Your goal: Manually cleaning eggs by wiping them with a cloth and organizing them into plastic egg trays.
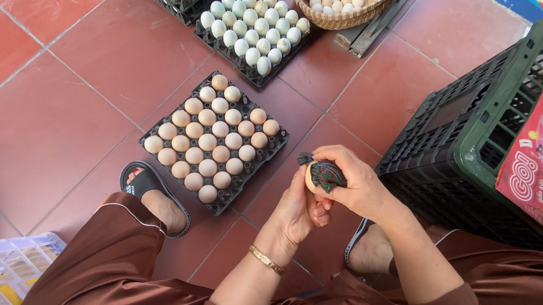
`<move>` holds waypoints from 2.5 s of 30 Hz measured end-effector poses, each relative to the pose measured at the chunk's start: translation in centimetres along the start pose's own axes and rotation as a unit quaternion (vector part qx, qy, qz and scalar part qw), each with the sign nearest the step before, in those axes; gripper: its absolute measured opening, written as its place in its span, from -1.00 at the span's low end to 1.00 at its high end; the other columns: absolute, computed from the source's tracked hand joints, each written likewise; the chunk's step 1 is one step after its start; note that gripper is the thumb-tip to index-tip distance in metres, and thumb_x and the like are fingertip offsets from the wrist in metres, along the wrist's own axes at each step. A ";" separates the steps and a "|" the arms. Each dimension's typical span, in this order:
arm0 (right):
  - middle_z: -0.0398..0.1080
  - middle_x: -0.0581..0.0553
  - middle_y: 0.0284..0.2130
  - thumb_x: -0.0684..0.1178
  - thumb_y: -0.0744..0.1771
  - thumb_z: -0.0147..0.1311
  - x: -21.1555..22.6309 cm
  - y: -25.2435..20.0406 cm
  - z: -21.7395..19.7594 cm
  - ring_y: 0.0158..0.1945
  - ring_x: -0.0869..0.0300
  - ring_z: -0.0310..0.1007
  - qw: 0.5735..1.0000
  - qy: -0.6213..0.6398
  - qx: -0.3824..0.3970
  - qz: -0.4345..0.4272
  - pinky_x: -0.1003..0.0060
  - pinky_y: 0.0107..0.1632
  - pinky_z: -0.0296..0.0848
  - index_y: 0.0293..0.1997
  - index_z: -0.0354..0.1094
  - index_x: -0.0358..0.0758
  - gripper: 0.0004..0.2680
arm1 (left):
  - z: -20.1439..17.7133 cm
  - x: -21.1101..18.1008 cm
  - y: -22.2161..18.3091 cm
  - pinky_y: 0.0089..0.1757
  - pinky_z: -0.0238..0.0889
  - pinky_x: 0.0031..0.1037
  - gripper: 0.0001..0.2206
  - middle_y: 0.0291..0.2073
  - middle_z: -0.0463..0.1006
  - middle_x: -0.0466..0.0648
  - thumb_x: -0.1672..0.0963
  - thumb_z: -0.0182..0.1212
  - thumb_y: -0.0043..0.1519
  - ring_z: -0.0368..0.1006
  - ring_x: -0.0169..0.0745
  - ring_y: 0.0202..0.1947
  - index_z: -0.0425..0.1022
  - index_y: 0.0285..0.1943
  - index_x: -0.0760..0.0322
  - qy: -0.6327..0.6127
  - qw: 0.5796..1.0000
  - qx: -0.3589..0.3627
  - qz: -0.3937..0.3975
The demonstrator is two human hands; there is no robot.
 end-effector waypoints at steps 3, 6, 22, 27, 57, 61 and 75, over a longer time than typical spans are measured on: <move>0.51 -0.11 -0.03 -0.15 0.15 0.45 -2.0 -0.1 -0.1 0.07 0.10 0.48 0.994 0.066 -0.036 0.081 0.16 0.16 0.36 0.02 0.49 -0.17 -0.63 | 0.0 -0.5 0.1 -0.63 0.00 -0.51 -0.37 -0.67 0.41 0.21 -0.24 -0.12 0.41 0.14 -0.25 -0.76 0.41 -0.22 0.39 0.024 1.000 -0.001 -0.003; 0.52 -0.06 -0.22 -0.11 0.20 0.43 -3.2 -0.6 -1.2 -0.13 0.23 0.47 0.976 0.097 -0.119 0.152 0.29 0.00 0.43 -0.06 0.52 -0.14 -0.74 | 1.9 -0.2 -1.2 -0.65 0.00 -0.52 -0.34 -0.68 0.40 0.19 -0.24 -0.16 0.42 0.13 -0.27 -0.77 0.44 -0.19 0.43 0.044 0.999 0.024 -0.013; 0.50 -0.03 -0.03 -0.19 0.09 0.39 2.4 -1.4 0.2 0.04 0.05 0.50 0.981 -0.174 -0.057 -0.064 0.18 0.07 0.41 0.04 0.46 -0.07 -0.57 | -1.3 0.8 1.6 -0.59 0.26 -0.45 -0.46 -0.61 0.52 0.12 -0.23 0.15 0.29 0.39 -0.18 -0.69 0.50 -0.16 0.29 0.038 0.998 -0.028 -0.029; 0.49 0.00 -0.29 -0.14 0.18 0.37 -0.3 -0.3 -1.2 -0.19 0.16 0.44 0.982 -0.084 -0.149 0.074 0.26 -0.07 0.45 -0.07 0.49 -0.06 -0.73 | 0.9 -0.6 -0.9 -0.60 0.14 -0.49 -0.52 -0.62 0.48 0.18 -0.18 0.14 0.34 0.30 -0.20 -0.71 0.40 -0.16 0.28 0.061 0.998 -0.034 0.004; 0.48 -0.08 -0.33 -0.11 0.27 0.30 -3.0 -2.7 -3.5 -0.22 0.17 0.43 0.938 0.029 -0.250 0.238 0.27 -0.12 0.43 -0.08 0.50 -0.07 -0.83 | 7.0 -7.6 -7.4 -0.08 0.49 -0.26 -0.36 -0.14 0.65 0.12 0.10 0.68 -0.17 0.63 0.06 -0.10 0.47 0.12 0.15 0.499 0.769 -0.117 0.382; 0.43 -0.06 -0.40 -0.28 0.22 0.30 -3.9 -3.3 -2.5 -0.30 0.28 0.40 0.898 0.176 -0.289 0.280 0.46 -0.23 0.37 -0.14 0.49 -0.19 -0.80 | 8.9 -7.2 -8.5 0.01 0.45 -0.34 -0.36 -0.06 0.68 0.05 0.10 0.70 -0.18 0.60 -0.06 0.00 0.47 0.09 0.21 0.430 0.801 -0.062 0.412; 0.38 -0.18 -0.43 -0.27 0.24 0.23 -10.9 -8.9 -5.0 -0.47 0.11 0.44 0.853 0.222 -0.304 0.361 0.28 -0.35 0.47 -0.08 0.39 -0.23 -0.79 | -0.6 -13.5 -4.8 -0.05 0.46 -0.43 -0.39 0.02 0.54 0.02 0.10 0.60 -0.09 0.50 -0.20 -0.05 0.47 0.17 0.17 0.422 0.787 -0.232 0.386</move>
Point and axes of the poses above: each hand's wrist, its own y-axis towards the middle knuckle, its own z-axis out of the palm, x = y × z, the point moved 10 cm from there along y, towards the middle knuckle
